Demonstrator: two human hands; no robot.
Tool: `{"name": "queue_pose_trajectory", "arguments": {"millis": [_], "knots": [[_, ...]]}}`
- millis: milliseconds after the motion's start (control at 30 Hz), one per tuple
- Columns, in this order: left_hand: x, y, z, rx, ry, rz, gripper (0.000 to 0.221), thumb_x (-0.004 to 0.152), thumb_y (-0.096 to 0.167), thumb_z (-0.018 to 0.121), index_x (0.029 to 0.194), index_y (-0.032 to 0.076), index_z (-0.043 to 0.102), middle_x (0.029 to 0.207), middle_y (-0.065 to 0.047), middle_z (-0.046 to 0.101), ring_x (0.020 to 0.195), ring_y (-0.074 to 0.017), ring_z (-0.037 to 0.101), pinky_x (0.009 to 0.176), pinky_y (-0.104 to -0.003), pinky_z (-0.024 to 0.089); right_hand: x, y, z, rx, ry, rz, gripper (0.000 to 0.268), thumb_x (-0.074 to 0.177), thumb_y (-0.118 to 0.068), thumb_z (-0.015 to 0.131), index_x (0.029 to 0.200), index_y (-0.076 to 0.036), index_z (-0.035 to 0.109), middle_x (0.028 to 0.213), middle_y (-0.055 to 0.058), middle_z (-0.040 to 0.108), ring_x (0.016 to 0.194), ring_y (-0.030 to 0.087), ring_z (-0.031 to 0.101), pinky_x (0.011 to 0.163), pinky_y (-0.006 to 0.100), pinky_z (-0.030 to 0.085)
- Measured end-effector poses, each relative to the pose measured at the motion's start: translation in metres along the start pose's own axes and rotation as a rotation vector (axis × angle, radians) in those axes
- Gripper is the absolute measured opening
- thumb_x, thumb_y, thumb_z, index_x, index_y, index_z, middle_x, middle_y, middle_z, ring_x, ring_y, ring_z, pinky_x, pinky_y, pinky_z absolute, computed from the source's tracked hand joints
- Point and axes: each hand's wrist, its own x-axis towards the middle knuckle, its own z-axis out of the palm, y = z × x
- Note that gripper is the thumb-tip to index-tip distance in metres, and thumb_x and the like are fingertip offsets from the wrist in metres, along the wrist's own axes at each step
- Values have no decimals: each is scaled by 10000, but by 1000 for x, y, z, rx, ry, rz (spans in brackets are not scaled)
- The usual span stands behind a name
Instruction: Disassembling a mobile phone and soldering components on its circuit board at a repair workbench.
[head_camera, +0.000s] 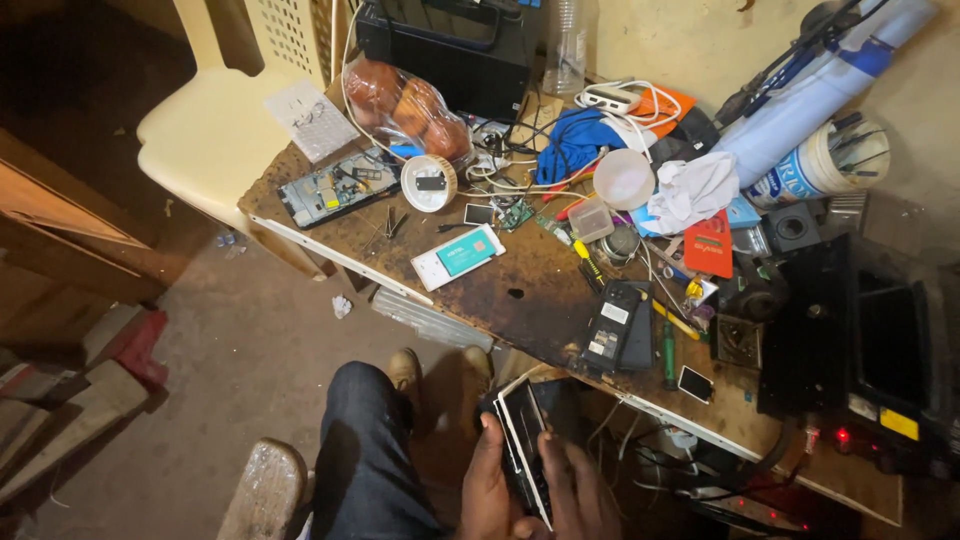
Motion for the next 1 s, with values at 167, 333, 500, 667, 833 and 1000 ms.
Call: {"name": "queue_pose_trajectory", "arguments": {"millis": [167,333,500,667,833,1000], "knots": [[6,1,-12,7,30,3,716,979,636,521,1370,65,706,1223,-156,752,1089,-295,725,919,-402,589,7,-3,-1,33,52,-66,769,1076,-662,183,1444,-151,623,1370,128,698,1216,306,731,937,408,610],[14,0,-23,-61,140,12,704,960,607,576,1359,45,719,1239,-170,748,1115,-272,710,918,-367,577,-3,14,1,122,-142,-118,729,1043,-638,331,1565,-167,522,1578,140,567,1419,320,603,1118,430,507],[-5,6,-12,-495,-81,-395,667,852,684,768,1367,261,765,1194,84,722,1022,-75,712,674,-230,531,-1,3,5,180,-84,24,633,1061,-563,352,1535,-208,577,1552,116,607,1384,331,641,1070,432,545],[24,7,-38,63,21,-44,824,928,700,499,1466,102,676,1330,-152,752,1072,-219,736,740,-297,600,17,-1,5,149,68,-88,559,1068,-471,385,1425,-130,647,1461,145,663,1311,334,694,1090,401,551],[18,6,-26,68,37,-43,833,923,681,497,1480,88,678,1392,-158,737,1138,-204,719,761,-270,591,19,-6,3,152,100,-174,533,1098,-415,381,1461,-75,570,1520,196,612,1430,331,633,1204,380,480],[-20,-5,30,261,231,275,655,1019,366,475,1517,-12,670,1405,-250,761,1227,-311,722,921,-331,534,10,-3,19,132,238,-103,461,1108,-323,418,1364,-12,642,1332,242,718,1208,351,760,1012,407,637]]}}
